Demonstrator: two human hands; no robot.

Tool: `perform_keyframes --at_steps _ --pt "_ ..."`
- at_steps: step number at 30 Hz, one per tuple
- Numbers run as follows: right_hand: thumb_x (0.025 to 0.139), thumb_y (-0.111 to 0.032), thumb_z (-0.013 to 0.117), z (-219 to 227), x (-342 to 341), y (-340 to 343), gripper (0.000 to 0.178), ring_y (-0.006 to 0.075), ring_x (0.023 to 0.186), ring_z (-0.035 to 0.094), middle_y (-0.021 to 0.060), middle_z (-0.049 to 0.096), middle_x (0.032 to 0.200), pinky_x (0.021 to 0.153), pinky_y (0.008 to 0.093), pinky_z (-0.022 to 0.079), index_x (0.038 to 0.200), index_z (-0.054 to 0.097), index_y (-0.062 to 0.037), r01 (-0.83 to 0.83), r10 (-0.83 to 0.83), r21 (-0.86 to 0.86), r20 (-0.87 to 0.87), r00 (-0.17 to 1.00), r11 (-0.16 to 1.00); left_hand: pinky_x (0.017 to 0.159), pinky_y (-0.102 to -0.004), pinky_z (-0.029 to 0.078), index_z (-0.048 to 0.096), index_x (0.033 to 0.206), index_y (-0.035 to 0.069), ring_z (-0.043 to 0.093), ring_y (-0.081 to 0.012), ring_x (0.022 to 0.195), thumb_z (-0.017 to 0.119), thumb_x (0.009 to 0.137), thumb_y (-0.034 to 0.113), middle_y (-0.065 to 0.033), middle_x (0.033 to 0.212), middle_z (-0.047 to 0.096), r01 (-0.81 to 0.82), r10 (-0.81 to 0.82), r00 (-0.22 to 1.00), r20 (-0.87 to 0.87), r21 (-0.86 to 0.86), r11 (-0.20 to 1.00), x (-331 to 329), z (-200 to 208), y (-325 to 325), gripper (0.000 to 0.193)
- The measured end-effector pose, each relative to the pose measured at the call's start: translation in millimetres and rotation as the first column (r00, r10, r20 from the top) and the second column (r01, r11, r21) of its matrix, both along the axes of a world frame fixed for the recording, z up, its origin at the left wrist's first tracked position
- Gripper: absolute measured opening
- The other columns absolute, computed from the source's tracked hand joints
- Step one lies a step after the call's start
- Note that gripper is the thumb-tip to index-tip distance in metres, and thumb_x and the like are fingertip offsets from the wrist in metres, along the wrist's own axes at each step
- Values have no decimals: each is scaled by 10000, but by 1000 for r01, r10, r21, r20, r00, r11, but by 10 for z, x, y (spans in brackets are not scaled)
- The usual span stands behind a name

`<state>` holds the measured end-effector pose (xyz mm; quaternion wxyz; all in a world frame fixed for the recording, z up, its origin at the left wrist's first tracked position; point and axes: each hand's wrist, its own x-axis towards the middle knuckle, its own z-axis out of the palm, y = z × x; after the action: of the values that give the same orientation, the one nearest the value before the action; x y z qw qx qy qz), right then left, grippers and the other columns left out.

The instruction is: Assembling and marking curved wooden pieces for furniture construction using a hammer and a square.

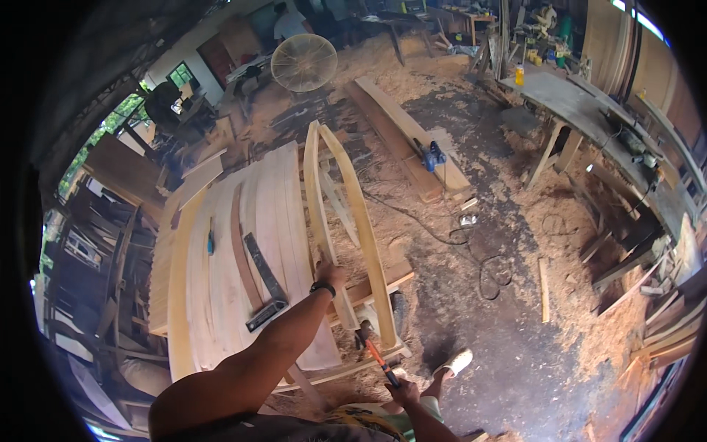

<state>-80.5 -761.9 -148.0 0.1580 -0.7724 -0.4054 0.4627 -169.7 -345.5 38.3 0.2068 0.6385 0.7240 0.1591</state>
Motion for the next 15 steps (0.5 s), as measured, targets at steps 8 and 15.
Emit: perform_keyframes --at_steps 8,15 --pt "790 -727 703 379 340 -651 618 349 984 735 188 757 1004 879 494 557 1068 774 -180 -170 161 -217 -59 985 961 1116 -504 443 -92 1619 22 492 -493 1334 680 865 213 -454 1535 265 71 -67 997 47 -80 994 -74 -188 149 1096" --pt "761 -695 737 671 1038 -1274 612 358 982 727 178 754 1016 860 496 567 1039 766 -150 -414 422 -106 77 903 904 1068 -495 458 457 1413 -36 538 -468 1277 742 856 214 -340 1384 516 303 -347 933 93 313 900 36 276 -1097 674"
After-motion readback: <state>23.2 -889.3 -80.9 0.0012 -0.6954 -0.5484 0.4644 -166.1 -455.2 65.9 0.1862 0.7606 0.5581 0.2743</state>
